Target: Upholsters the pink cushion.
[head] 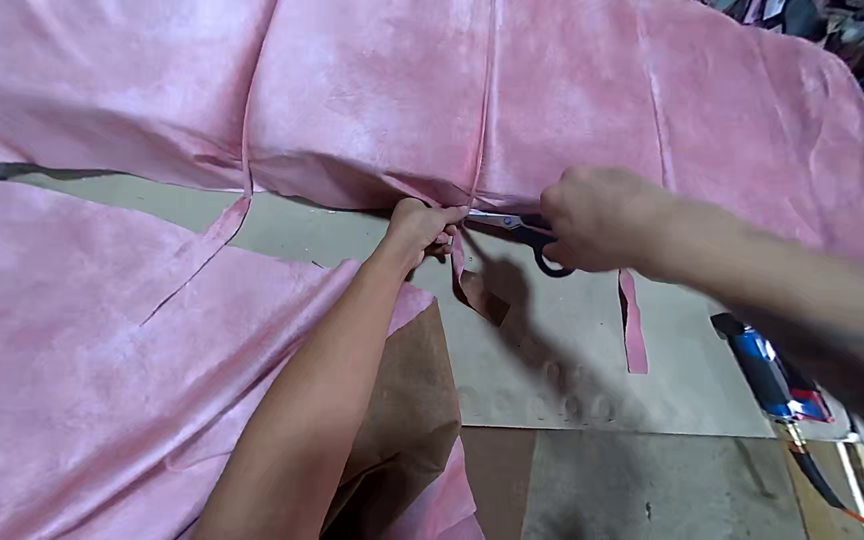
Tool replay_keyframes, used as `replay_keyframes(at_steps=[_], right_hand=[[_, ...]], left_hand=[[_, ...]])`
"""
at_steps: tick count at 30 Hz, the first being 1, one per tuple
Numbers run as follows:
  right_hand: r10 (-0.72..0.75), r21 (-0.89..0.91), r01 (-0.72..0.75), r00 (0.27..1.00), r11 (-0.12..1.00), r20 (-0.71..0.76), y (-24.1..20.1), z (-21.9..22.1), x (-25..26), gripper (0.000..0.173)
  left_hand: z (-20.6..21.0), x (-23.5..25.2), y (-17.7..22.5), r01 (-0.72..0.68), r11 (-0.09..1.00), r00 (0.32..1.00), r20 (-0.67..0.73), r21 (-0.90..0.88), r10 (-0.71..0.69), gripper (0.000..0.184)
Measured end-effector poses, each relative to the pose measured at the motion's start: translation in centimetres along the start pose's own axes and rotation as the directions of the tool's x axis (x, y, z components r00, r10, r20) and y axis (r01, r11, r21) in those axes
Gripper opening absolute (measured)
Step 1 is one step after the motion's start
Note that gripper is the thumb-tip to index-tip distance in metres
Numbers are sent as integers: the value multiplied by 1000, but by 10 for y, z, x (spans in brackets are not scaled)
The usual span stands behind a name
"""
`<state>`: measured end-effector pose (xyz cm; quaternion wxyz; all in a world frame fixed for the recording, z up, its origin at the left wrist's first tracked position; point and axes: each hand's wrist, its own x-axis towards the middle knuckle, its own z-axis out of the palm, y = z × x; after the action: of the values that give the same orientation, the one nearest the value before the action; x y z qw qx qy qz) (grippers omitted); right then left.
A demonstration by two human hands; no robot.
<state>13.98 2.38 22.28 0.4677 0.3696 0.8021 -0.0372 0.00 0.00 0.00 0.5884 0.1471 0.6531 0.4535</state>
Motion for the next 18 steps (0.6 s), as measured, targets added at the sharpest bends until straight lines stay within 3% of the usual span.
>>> replay_keyframes(at_steps=[1,2,4,8,10,12,14,18], right_hand=[[0,46,17,937,999,-351,3,44,14,18],[47,84,-9,882,996,-469,3,70,29,20],[149,234,-55,901,971,-407,7,96,40,28],[83,599,121,950,791,-302,26,155,51,38],[73,655,185,935,732,-346,32,178,57,38],[90,493,211,851,844,-518,41,183,58,35],[38,248,160,767,955,-641,52,168,56,43],[-116,-95,70,727,993,-677,63,104,51,37]], left_hand=[[2,0,0,11,1000,1000,-19,-15,-11,31],[4,-1,1,24,999,999,-37,-28,-25,32],[6,0,4,45,998,997,-54,-47,-48,27],[2,6,4,93,994,995,-20,-53,-94,11],[-1,7,4,110,993,994,5,-51,-110,11],[-3,8,6,114,992,993,40,-56,-112,12],[-6,8,7,134,988,987,99,-73,-126,16],[-12,8,13,207,969,963,206,-137,-176,19]])
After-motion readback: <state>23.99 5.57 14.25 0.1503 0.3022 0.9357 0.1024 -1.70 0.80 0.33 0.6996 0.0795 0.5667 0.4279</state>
